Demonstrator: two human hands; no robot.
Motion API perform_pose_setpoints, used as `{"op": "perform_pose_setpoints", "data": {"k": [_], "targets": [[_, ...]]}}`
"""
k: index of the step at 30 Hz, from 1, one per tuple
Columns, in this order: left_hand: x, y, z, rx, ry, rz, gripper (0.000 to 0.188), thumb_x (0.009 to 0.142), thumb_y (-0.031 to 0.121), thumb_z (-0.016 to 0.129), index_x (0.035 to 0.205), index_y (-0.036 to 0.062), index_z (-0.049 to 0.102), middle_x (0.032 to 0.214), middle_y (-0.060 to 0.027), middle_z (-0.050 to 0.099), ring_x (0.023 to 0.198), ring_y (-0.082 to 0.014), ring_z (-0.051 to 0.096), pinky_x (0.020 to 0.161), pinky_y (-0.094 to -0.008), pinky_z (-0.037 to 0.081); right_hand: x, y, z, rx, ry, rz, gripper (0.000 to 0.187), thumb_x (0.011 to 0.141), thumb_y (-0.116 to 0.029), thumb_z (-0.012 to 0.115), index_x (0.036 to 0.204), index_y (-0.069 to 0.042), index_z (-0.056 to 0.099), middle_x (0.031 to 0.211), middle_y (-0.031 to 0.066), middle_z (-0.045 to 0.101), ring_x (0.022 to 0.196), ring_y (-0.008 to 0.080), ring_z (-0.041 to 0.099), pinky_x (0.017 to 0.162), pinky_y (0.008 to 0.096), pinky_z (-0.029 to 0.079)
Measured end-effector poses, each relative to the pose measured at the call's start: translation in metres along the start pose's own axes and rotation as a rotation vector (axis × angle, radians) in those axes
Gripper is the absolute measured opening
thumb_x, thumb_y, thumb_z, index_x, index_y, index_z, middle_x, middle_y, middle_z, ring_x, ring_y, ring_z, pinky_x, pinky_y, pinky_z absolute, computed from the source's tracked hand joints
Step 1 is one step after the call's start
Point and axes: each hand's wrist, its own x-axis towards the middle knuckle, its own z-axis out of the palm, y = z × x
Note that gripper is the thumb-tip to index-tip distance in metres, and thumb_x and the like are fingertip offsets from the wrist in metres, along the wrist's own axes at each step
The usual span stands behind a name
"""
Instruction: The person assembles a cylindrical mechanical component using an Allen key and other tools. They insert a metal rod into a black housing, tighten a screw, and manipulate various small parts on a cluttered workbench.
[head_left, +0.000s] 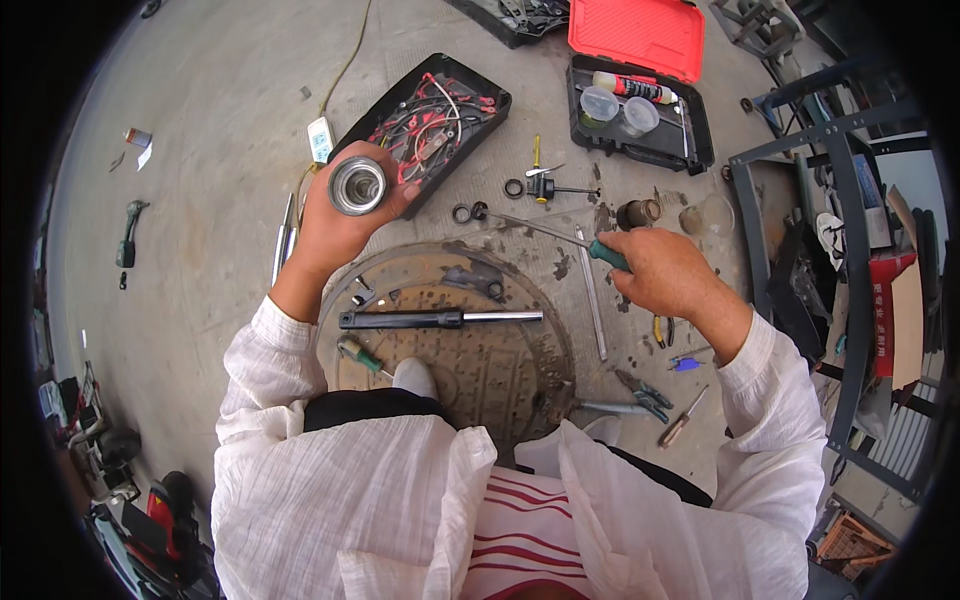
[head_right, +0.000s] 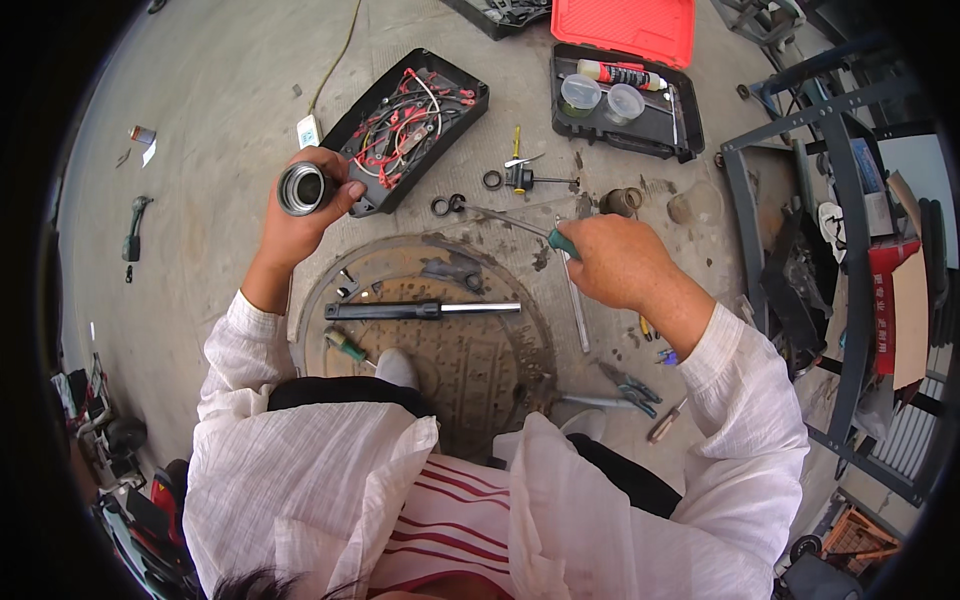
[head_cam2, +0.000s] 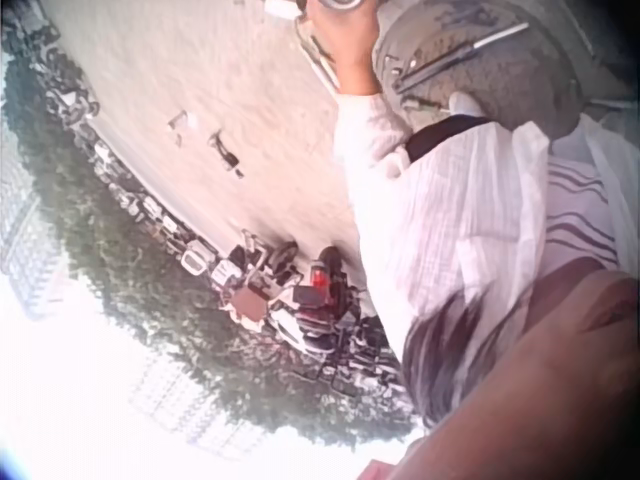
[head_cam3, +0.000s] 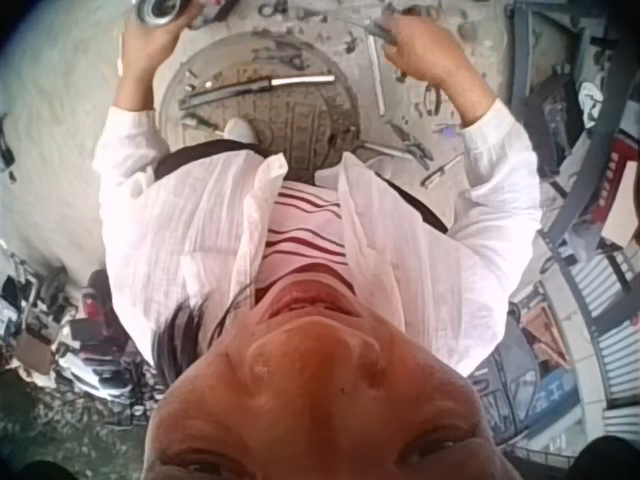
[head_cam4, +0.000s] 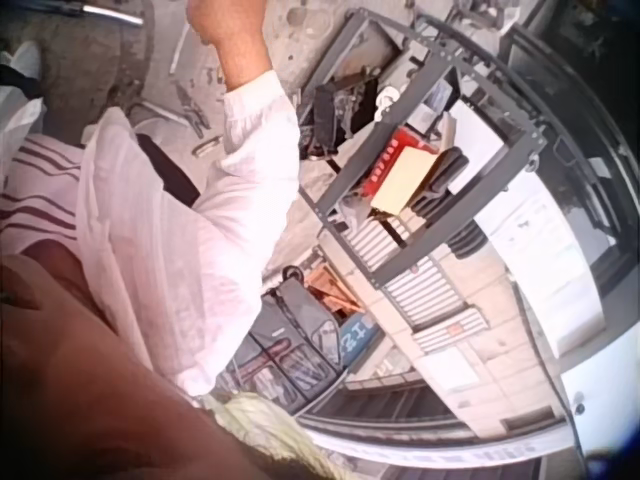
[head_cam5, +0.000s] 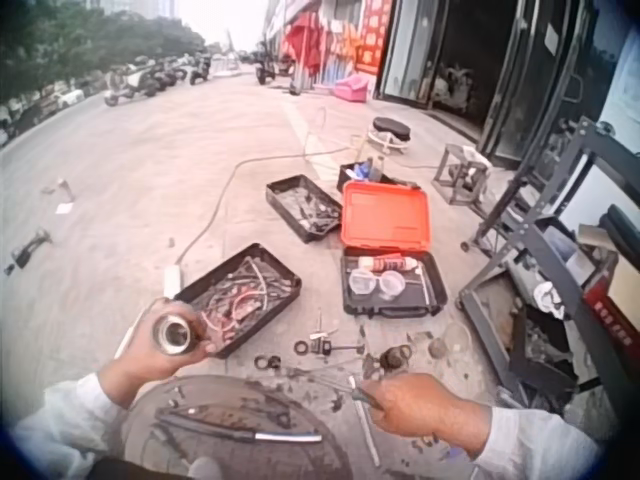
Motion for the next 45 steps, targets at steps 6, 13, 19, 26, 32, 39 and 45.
{"op": "perform_pose_setpoints", "data": {"k": [6,13,19,26,32,39,45], "targets": [[-0.004,0.011,0.004,0.04,-0.061,0.078,0.029,0.073,0.009,0.081,0.089,0.0046,0.056,0.082,-0.0016,0.059,0.077,-0.0115,0.055,0.068,-0.0266,0.045,-0.069,0.013,0.036,0.298,0.074,0.085,0.04,0.078,-0.015,0.063,0.118,-0.006,0.061,0.098,0.0196,0.065,0.088,0.0362,0.063,0.078,0.0416,0.05],[0.002,0.028,0.022,0.097,-0.157,0.286,0.033,0.069,0.006,0.083,0.088,0.006,0.057,0.083,-0.0037,0.059,0.079,-0.0164,0.057,0.071,-0.0296,0.046,-0.17,0.073,0.162,0.945,0.075,0.345,0.05,0.082,-0.007,0.067,0.129,0.001,0.053,0.113,0.0136,0.064,0.102,0.0142,0.058,0.089,0.0266,0.044],[0.009,0.061,0.053,0.15,-0.328,0.43,0.033,0.066,0.006,0.083,0.087,0.0074,0.057,0.084,-0.0054,0.06,0.083,-0.0219,0.057,0.074,-0.0337,0.045,-0.23,0.087,0.27,1.114,0.131,0.51,0.051,0.081,-0.005,0.066,0.13,0.0,0.053,0.121,0.012,0.061,0.11,0.0162,0.055,0.095,0.0274,0.041],[0.022,0.1,0.117,0.09,-0.5,0.596,0.036,0.064,0.021,0.086,0.083,0.0077,0.058,0.079,-0.0044,0.06,0.076,-0.0253,0.057,0.071,-0.0351,0.043,-0.255,0.097,0.355,0.675,0.24,0.526,0.04,0.077,-0.017,0.069,0.112,-0.004,0.054,0.109,0.0204,0.06,0.1,0.0394,0.059,0.084,0.0421,0.048],[0.026,0.127,0.178,0.008,-0.631,0.637,0.037,0.063,0.023,0.085,0.085,0.0074,0.06,0.081,-0.0052,0.062,0.078,-0.0272,0.058,0.072,-0.0357,0.044,-0.263,0.085,0.349,0.372,0.178,0.641,0.026,0.076,-0.019,0.07,0.095,-0.003,0.06,0.1,0.0187,0.062,0.091,0.0369,0.061,0.076,0.0437,0.049],[0.017,0.15,0.275,-0.088,-0.704,0.761,0.031,0.063,0.017,0.079,0.087,0.0094,0.062,0.091,-0.0048,0.062,0.088,-0.0268,0.058,0.083,-0.036,0.041,-0.186,0.085,0.211,2.046,0.062,0.251,0.053,0.099,-0.048,0.04,0.115,-0.002,0.061,0.092,0.0051,0.063,0.064,0.0086,0.052,0.058,0.0224,0.042],[-0.012,0.174,0.348,-0.18,-0.747,0.761,0.037,0.06,0.018,0.078,0.095,0.0132,0.068,0.099,-0.0041,0.059,0.097,-0.0267,0.053,0.089,-0.0376,0.036,-0.167,0.081,0.148,2.671,0.477,0.019,0.052,0.097,-0.053,0.039,0.108,-0.008,0.06,0.087,0.0024,0.063,0.056,0.0079,0.051,0.048,0.0213,0.042]]}}
